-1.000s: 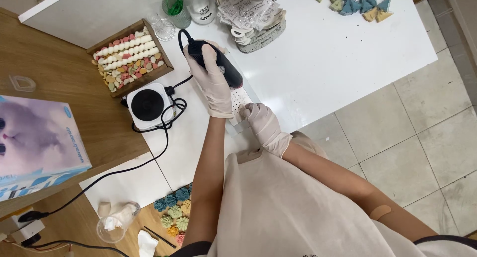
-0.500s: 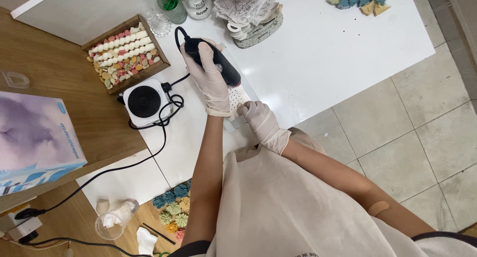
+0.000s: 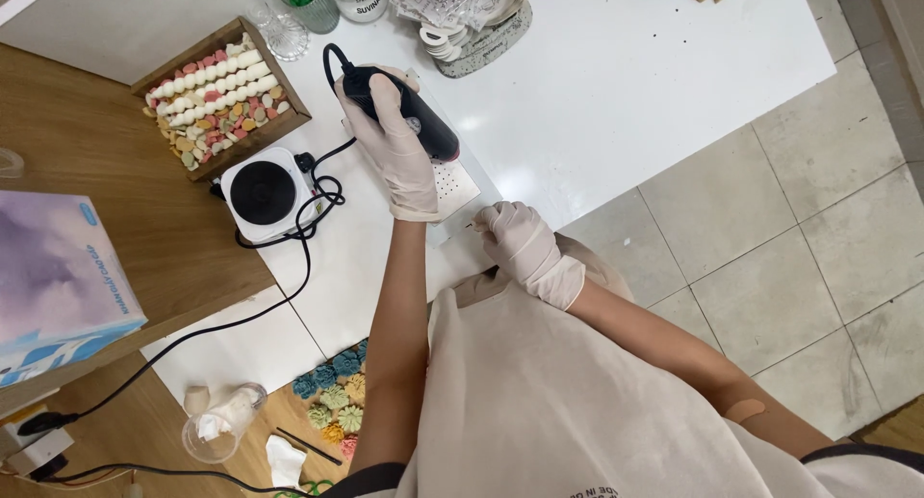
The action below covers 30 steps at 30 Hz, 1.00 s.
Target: Using a heat gun to finish or scent wax pieces in a tray.
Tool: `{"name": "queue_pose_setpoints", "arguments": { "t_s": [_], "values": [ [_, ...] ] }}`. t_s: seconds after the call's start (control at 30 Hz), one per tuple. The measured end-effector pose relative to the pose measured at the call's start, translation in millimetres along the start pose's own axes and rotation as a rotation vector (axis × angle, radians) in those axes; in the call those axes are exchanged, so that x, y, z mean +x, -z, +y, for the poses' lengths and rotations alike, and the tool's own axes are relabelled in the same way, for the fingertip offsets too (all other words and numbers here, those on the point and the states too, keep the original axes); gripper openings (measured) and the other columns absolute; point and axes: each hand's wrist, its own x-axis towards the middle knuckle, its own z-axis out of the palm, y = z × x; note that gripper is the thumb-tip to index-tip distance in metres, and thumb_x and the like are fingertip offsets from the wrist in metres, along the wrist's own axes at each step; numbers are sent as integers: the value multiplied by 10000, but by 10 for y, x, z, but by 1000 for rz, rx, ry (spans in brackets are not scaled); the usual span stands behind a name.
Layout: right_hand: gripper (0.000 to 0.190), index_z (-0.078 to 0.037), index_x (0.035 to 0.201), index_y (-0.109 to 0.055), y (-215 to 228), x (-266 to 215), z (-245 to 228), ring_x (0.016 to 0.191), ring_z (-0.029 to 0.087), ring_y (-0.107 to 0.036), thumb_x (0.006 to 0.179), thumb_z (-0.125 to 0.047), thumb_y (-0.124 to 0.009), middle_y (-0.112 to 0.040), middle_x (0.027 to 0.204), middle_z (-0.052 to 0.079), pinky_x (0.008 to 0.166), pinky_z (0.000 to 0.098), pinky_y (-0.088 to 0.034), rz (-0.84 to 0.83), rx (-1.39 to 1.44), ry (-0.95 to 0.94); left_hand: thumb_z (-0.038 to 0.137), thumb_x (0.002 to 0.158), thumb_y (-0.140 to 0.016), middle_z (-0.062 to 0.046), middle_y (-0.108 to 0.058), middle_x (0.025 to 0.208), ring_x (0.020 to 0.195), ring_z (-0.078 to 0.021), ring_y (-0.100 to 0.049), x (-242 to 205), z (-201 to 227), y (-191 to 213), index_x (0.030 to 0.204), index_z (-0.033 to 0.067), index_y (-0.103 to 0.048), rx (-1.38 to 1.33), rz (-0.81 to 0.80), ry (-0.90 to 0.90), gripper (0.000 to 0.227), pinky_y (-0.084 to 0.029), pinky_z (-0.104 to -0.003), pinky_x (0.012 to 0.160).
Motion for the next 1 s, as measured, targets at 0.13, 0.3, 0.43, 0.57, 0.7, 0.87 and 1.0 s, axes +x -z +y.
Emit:
{"name": "queue_pose_setpoints", "arguments": {
  "t_s": [0.13, 0.3, 0.43, 0.57, 0.7, 0.87, 1.0],
  "values": [
    [181, -107, 987, -701, 48, -44, 88, 816, 309, -660, 809, -71, -702, -683, 867, 91, 740, 437, -556, -30, -7, -74, 322, 1117, -515, -40, -599, 960, 908, -128, -540, -58, 109, -21, 1121, 47, -497, 43, -15, -10, 276, -483, -294, 893],
    [173, -84, 987, -705, 227, -24, 181, 871, 282, -690, 825, -36, -669, -738, 934, 72, 784, 406, -573, -21, 174, -219, 313, 1135, -486, -48, -565, 1000, 903, -128, -468, -195, 185, -11, 1137, 45, -511, 147, -19, -6, 269, -441, -293, 877],
    [180, -74, 985, -707, 274, -23, 250, 869, 279, -689, 814, -24, -683, -734, 933, 82, 781, 400, -574, -1, 217, -242, 280, 1123, -486, -55, -574, 983, 885, -133, -482, -310, 168, 4, 1137, 57, -492, 70, -40, 32, 224, -438, -295, 863],
    [175, -60, 980, -700, 299, -37, 268, 875, 264, -696, 818, 2, -673, -731, 938, 86, 780, 380, -578, 13, 247, -257, 240, 1089, -485, -61, -582, 995, 914, -157, -546, -442, 221, -30, 1142, 59, -492, 29, -63, 58, 189, -477, -308, 899],
    [174, -51, 993, -701, 372, -50, 215, 856, 243, -708, 830, 5, -673, -723, 939, 92, 756, 358, -587, -6, 297, -325, 238, 1069, -492, -60, -571, 1002, 919, -156, -546, -522, 212, -46, 1160, 59, -484, -6, -85, 78, 201, -477, -306, 890],
    [191, -32, 984, -700, 393, -74, 238, 853, 244, -713, 800, 18, -685, -733, 946, 97, 762, 351, -587, 14, 290, -308, 258, 1082, -487, -66, -587, 987, 907, -150, -547, -545, 198, 3, 1140, 57, -495, 65, -74, 81, 209, -475, -301, 871],
    [171, -28, 976, -701, 394, -48, 237, 841, 219, -730, 815, 18, -666, -742, 966, 95, 762, 325, -599, -42, 301, -378, 280, 1093, -485, -66, -600, 982, 898, -145, -546, -543, 203, 16, 1137, 58, -504, 94, -78, 49, 227, -471, -297, 860]
  ]
}}
